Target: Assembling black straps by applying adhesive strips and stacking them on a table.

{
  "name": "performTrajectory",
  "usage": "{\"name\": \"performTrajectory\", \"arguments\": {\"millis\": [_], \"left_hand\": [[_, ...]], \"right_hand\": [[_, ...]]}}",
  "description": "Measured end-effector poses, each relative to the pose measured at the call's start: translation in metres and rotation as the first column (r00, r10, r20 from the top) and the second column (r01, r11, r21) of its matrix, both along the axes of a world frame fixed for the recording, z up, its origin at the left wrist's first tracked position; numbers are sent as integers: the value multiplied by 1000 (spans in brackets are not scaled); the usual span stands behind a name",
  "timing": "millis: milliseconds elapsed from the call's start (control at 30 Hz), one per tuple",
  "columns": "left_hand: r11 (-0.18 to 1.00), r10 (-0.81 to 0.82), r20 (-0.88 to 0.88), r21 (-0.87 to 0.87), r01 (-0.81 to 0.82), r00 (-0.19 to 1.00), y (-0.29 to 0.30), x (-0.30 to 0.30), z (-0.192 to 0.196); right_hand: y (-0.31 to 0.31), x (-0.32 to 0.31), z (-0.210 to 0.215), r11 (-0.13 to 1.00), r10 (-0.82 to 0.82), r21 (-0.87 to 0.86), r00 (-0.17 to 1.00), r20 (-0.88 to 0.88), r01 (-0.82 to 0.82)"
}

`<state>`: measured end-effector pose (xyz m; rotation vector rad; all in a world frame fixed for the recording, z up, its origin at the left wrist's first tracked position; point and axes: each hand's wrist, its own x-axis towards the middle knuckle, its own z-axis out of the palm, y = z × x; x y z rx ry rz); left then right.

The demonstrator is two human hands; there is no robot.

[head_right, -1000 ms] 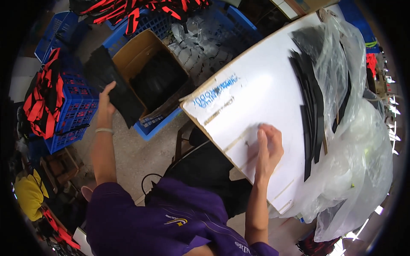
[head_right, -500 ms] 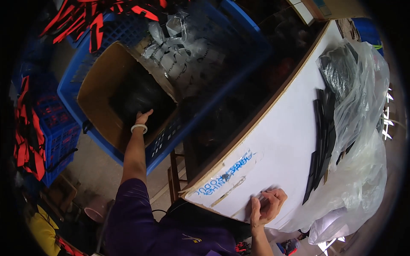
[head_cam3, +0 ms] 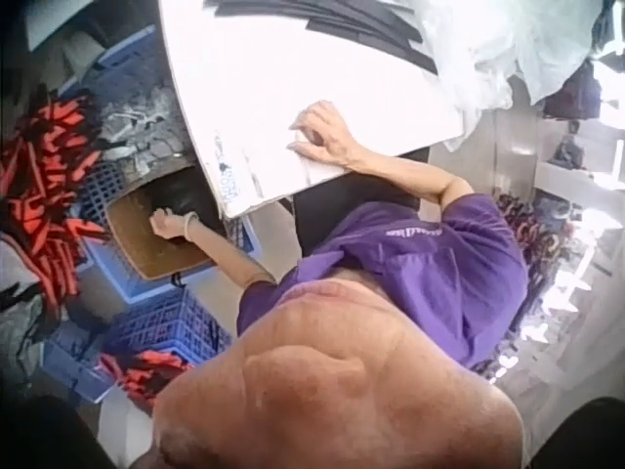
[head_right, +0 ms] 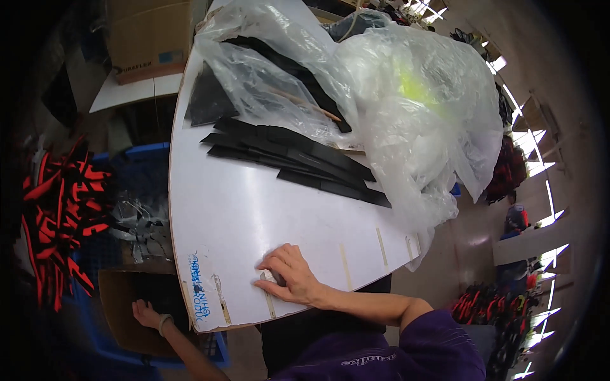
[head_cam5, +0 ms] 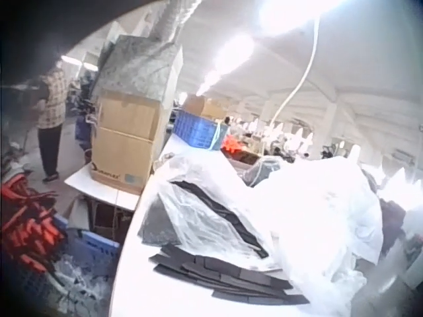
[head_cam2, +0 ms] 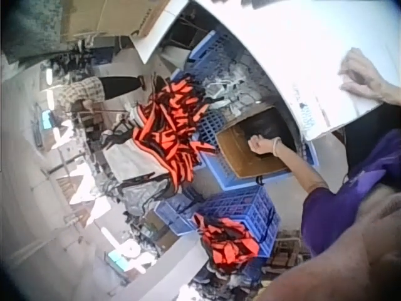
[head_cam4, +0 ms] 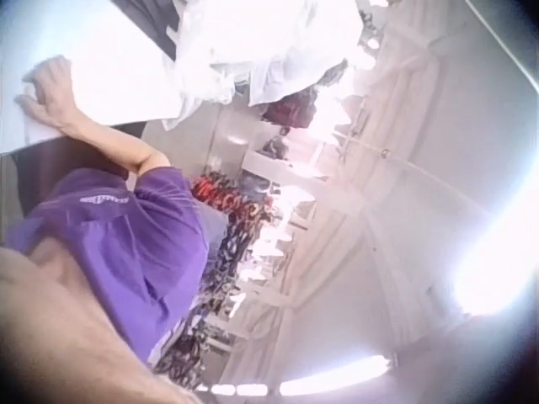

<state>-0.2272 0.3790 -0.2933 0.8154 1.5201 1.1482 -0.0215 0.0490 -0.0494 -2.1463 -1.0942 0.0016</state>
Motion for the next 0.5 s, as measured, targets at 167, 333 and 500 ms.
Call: {"name": "performTrajectory", "arguments": {"millis": [167,333,500], "left_hand": [[723,-534,-140,436,536,834,-68,64,206],[79,-630,-650,491,868,425,-82,181,263],[-51,-628,-704,462,885,331,-82,309,228]], "right_hand": [[-12,79,26,917,-299,348,914,274,196],[-54,172,2,927,-367,74,848,383,367],[-60,153,-21,954,-219,-106,893,394,281]]}}
